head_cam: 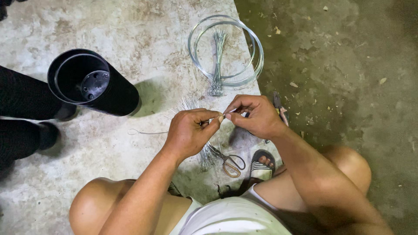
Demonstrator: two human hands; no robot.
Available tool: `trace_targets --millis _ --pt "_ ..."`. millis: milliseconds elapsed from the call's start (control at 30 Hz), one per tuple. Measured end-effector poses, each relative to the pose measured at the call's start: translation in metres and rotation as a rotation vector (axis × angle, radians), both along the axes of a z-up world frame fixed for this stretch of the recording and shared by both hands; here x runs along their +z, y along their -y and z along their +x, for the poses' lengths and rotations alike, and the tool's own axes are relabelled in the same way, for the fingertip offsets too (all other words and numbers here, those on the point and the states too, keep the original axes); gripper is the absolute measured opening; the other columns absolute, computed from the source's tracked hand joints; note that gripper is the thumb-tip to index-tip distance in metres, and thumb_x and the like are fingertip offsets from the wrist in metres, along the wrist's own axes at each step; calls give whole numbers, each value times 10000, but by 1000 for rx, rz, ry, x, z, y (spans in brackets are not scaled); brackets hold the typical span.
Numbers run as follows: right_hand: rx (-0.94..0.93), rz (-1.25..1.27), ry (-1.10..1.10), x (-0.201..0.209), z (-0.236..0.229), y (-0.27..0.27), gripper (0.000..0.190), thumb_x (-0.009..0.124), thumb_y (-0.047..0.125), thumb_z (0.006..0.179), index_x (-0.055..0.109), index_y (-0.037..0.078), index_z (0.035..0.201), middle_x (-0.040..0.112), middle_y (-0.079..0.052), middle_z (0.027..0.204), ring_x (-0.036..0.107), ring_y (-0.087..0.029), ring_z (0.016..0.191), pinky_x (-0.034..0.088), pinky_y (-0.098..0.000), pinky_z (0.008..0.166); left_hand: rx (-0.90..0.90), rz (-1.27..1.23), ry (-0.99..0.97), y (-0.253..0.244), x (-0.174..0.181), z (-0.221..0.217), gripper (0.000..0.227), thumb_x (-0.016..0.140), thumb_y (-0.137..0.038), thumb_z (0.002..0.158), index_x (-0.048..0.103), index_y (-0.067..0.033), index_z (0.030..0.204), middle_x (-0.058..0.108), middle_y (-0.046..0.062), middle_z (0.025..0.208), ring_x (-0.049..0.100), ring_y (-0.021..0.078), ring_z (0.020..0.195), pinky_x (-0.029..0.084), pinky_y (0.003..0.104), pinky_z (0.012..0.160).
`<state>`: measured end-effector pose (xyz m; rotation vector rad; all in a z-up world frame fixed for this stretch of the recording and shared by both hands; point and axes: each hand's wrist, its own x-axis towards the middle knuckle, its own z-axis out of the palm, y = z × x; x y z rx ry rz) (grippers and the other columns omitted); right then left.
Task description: The person sits on the floor and uses pliers to cut and bend thin metal wires. They then insert these wires through pre-drilled holes in black plastic plant pots to create hanging loops.
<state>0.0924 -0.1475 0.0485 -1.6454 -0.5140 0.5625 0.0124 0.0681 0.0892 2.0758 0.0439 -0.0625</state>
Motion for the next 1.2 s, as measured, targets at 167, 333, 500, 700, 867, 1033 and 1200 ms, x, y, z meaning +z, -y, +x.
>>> trace_targets --millis 167,333,500,700,867,1033,1200 --pt "3 -157 110 12 -1 -2 73 755 66 855 763 39 922 733 2 879 648 -54 801 528 -236 724 -44 31 45 -4 0 0 203 741 -282 851 817 -141 976 781 86 915 740 253 700 564 354 638" --pt "13 -185 150 16 -1 -4 78 753 69 845 761 43 918 735 1 860 648 -52 801 532 -238 734 -77 82 42 -7 -1 1 214 730 -295 857 816 -144 982 786 77 951 748 269 735 579 370 674" --pt "25 -204 168 17 -2 -5 76 753 62 839 762 41 912 726 -6 845 638 -61 783 522 -243 712 -85 115 39 -7 -1 0 226 726 -309 862 817 -150 995 783 84 956 743 282 742 578 385 688" --pt "38 -237 192 18 -2 -4 86 759 62 828 768 46 912 731 -7 839 648 -61 774 528 -248 712 -103 133 24 -7 0 0 242 712 -329 865 820 -156 995 776 99 944 741 293 747 573 403 685" --pt "55 -247 207 18 -1 -3 86 756 59 829 770 46 914 737 -6 840 637 -61 775 518 -247 710 -103 124 20 -7 0 0 249 711 -340 860 819 -158 991 773 102 894 745 292 748 575 404 687" --pt "-25 -310 238 16 -6 -7 70 770 75 818 770 47 882 730 -13 798 634 -71 723 519 -251 667 -56 150 36 -1 -15 -2 226 693 -311 878 820 -156 983 766 116 888 730 317 761 560 432 692" --pt "-236 -404 670 6 -23 -28 76 774 68 806 740 43 870 700 -78 822 689 -147 713 555 -287 638 190 31 105 36 -48 -11 236 604 -183 960 764 -108 1117 743 188 972 711 384 882 563 468 780"
